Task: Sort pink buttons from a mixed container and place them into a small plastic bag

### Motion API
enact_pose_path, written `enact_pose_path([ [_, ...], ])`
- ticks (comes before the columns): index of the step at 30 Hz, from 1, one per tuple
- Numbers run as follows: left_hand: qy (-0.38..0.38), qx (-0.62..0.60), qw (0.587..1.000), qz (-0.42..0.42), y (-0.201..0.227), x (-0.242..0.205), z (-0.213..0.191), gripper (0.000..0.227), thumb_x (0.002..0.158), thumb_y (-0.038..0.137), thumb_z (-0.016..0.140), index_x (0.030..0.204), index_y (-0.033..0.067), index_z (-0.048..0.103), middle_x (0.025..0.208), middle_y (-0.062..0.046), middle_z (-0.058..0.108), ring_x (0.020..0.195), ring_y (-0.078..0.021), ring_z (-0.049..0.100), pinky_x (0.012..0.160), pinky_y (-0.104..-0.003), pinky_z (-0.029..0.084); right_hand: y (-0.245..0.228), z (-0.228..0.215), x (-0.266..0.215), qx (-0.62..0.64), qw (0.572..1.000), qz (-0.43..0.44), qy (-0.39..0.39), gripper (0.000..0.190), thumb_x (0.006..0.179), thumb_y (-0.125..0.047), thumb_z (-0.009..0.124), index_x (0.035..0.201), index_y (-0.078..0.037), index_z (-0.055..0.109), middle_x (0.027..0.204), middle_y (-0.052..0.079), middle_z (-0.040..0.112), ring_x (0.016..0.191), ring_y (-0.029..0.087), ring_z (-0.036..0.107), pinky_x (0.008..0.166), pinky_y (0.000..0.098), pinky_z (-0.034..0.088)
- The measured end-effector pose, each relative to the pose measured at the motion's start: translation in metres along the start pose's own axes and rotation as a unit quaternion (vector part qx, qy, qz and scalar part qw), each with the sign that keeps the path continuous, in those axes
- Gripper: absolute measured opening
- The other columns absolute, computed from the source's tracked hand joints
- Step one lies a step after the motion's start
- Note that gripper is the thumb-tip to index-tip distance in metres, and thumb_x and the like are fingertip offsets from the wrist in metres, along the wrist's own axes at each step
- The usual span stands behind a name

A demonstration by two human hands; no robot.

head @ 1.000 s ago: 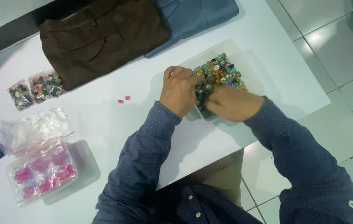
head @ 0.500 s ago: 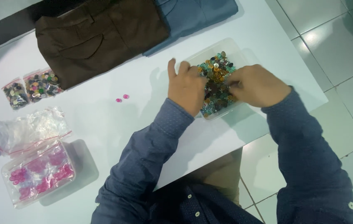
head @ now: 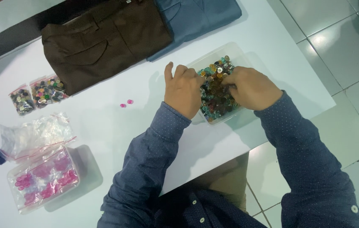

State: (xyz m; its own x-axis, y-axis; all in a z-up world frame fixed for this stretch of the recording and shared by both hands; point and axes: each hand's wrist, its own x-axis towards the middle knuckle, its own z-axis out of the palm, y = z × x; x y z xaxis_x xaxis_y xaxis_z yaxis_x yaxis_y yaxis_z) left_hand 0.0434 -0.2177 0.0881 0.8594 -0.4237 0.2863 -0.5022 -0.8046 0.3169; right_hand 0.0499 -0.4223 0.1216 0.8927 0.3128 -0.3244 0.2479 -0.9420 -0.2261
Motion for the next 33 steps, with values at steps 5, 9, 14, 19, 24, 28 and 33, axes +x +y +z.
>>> enact_pose_path([
  [5, 0.011, -0.04, 0.999, 0.017, 0.005, 0.0, 0.003, 0.022, 0.086, -0.006, 0.068, 0.098, 0.007, 0.08, 0.083, -0.012, 0.07, 0.1, -0.028, 0.059, 0.114, -0.061, 0.017, -0.007, 0.006, -0.009, 0.028, 0.998, -0.036, 0.038, 0.035, 0.084, -0.006, 0.07, 0.119, -0.005, 0.075, 0.104, 0.017, 0.069, 0.093, 0.036, 0.071, 0.074, 0.0475, 0.06],
  [9, 0.006, -0.028, 0.999, 0.019, 0.004, -0.003, 0.005, 0.022, 0.086, -0.006, 0.067, 0.098, 0.0075, 0.08, 0.082, -0.011, 0.069, 0.099, -0.0277, 0.06, 0.113, -0.06, 0.018, -0.041, 0.019, -0.008, -0.032, 0.999, -0.019, -0.036, 0.026, 0.08, -0.012, 0.073, 0.104, -0.003, 0.077, 0.096, 0.014, 0.071, 0.091, 0.035, 0.074, 0.076, 0.0505, 0.062],
  [14, -0.008, -0.04, 0.999, 0.012, 0.005, -0.003, 0.003, 0.023, 0.087, -0.005, 0.066, 0.101, 0.0071, 0.079, 0.084, -0.011, 0.071, 0.1, -0.0274, 0.061, 0.114, -0.059, 0.018, -0.01, 0.049, 0.016, -0.084, 0.996, 0.011, 0.027, 0.019, 0.084, -0.008, 0.069, 0.101, -0.006, 0.077, 0.09, 0.011, 0.07, 0.086, 0.032, 0.074, 0.069, 0.0466, 0.062],
  [19, -0.011, -0.044, 0.999, 0.013, -0.003, -0.005, 0.009, 0.023, 0.085, -0.005, 0.067, 0.101, 0.0078, 0.078, 0.086, -0.011, 0.07, 0.1, -0.0275, 0.06, 0.114, -0.06, 0.018, -0.017, -0.005, -0.003, -0.014, 0.999, 0.016, 0.029, 0.02, 0.093, -0.01, 0.065, 0.108, -0.006, 0.078, 0.094, 0.014, 0.074, 0.088, 0.036, 0.075, 0.071, 0.0477, 0.061],
  [24, -0.021, -0.043, 0.999, 0.014, 0.006, -0.005, -0.004, 0.022, 0.084, -0.004, 0.068, 0.099, 0.0083, 0.078, 0.086, -0.011, 0.07, 0.099, -0.0284, 0.061, 0.113, -0.059, 0.02, -0.038, -0.021, -0.017, -0.029, 0.999, 0.001, 0.037, 0.021, 0.087, -0.012, 0.074, 0.106, -0.003, 0.078, 0.096, 0.017, 0.074, 0.09, 0.037, 0.074, 0.07, 0.0482, 0.062],
  [28, -0.02, -0.033, 0.999, 0.018, -0.001, -0.006, 0.014, 0.022, 0.084, -0.004, 0.07, 0.101, 0.0075, 0.079, 0.087, -0.011, 0.071, 0.101, -0.0281, 0.061, 0.114, -0.059, 0.019, -0.048, 0.01, -0.004, 0.015, 0.996, 0.039, -0.076, 0.023, 0.09, -0.019, 0.07, 0.108, -0.007, 0.077, 0.099, 0.014, 0.074, 0.092, 0.033, 0.074, 0.076, 0.0442, 0.063],
  [33, -0.008, -0.05, 0.999, 0.021, -0.007, -0.007, 0.019, 0.02, 0.084, -0.001, 0.07, 0.101, 0.0064, 0.077, 0.085, -0.012, 0.07, 0.098, -0.0303, 0.062, 0.112, -0.06, 0.023, -0.022, 0.031, 0.018, -0.041, 0.999, 0.013, 0.031, 0.018, 0.086, -0.005, 0.069, 0.101, -0.008, 0.079, 0.082, 0.013, 0.074, 0.077, 0.033, 0.075, 0.066, 0.0464, 0.063],
])
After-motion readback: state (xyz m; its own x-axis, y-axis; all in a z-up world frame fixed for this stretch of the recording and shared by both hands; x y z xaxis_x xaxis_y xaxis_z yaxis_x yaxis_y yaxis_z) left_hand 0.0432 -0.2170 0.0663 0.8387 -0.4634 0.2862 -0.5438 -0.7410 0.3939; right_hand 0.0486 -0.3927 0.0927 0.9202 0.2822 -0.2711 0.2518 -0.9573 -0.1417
